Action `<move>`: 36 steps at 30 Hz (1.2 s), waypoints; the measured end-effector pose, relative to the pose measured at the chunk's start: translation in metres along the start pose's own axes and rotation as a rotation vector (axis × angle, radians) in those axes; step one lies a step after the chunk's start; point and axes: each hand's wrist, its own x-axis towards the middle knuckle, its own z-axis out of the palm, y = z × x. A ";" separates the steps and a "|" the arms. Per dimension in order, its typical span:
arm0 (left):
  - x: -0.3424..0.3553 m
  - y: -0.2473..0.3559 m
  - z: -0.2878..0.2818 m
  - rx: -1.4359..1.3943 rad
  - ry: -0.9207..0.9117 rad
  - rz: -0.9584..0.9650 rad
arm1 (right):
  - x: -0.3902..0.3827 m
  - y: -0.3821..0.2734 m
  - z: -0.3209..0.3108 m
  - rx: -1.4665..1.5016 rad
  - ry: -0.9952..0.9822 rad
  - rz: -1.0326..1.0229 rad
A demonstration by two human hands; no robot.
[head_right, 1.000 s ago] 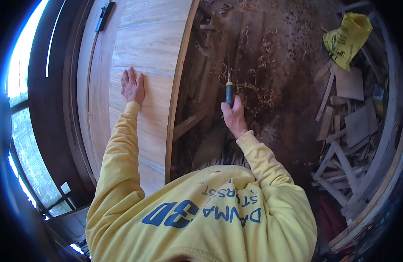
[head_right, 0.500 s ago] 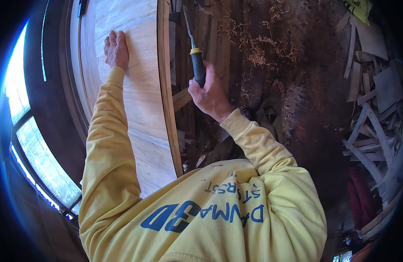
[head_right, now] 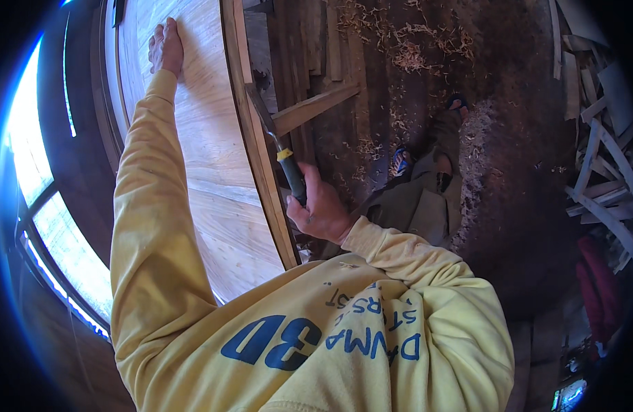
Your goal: The person holds a phone, opens a wooden cabinet to retrieve a tool, and then uses a chisel by hand to scrape wood shavings from the edge of a plywood sheet.
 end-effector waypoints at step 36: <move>0.001 -0.002 -0.005 0.033 -0.011 -0.032 | 0.134 -0.088 -0.018 -0.485 -0.069 -0.150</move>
